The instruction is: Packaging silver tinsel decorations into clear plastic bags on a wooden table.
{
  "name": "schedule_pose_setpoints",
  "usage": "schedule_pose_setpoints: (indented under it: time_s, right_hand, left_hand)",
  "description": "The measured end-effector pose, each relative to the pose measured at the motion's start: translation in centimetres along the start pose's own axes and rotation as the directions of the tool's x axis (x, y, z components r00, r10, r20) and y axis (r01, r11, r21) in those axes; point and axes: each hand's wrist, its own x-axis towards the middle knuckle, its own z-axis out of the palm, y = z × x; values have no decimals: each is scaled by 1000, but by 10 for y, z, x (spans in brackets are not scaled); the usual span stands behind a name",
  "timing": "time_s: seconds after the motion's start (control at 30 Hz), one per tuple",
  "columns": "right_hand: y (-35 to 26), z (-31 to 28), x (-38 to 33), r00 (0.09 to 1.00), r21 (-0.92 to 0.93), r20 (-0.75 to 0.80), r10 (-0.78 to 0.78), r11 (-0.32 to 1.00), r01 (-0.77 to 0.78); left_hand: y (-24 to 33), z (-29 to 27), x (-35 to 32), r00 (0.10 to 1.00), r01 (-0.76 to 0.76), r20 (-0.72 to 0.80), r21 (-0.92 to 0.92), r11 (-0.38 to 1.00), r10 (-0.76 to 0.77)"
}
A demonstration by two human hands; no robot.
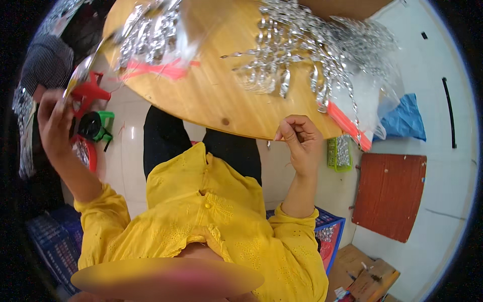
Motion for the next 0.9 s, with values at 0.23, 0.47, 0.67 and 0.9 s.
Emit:
schedule_pose_setpoints:
  time_s: [0.23, 0.47, 0.67, 0.9]
  right_hand:
    - [2, 42, 16, 996, 20, 90, 5, 1000, -7]
    - [11, 112, 29, 984, -20, 143, 104, 995, -102]
    - [23, 139, 17, 966, -9, 203, 161, 987, -162]
    - [27, 169, 0, 941, 1, 312, 129, 991, -136]
  left_hand:
    - [-17, -129, -129, 946, -294, -250, -394, 871, 207]
    - [-27, -42, -122, 900, 10, -401, -367, 930, -168]
    - [-81, 95, -88, 854, 520, 236, -337, 785, -465]
    - [-93, 111, -78, 894, 442, 193, -535, 721, -405]
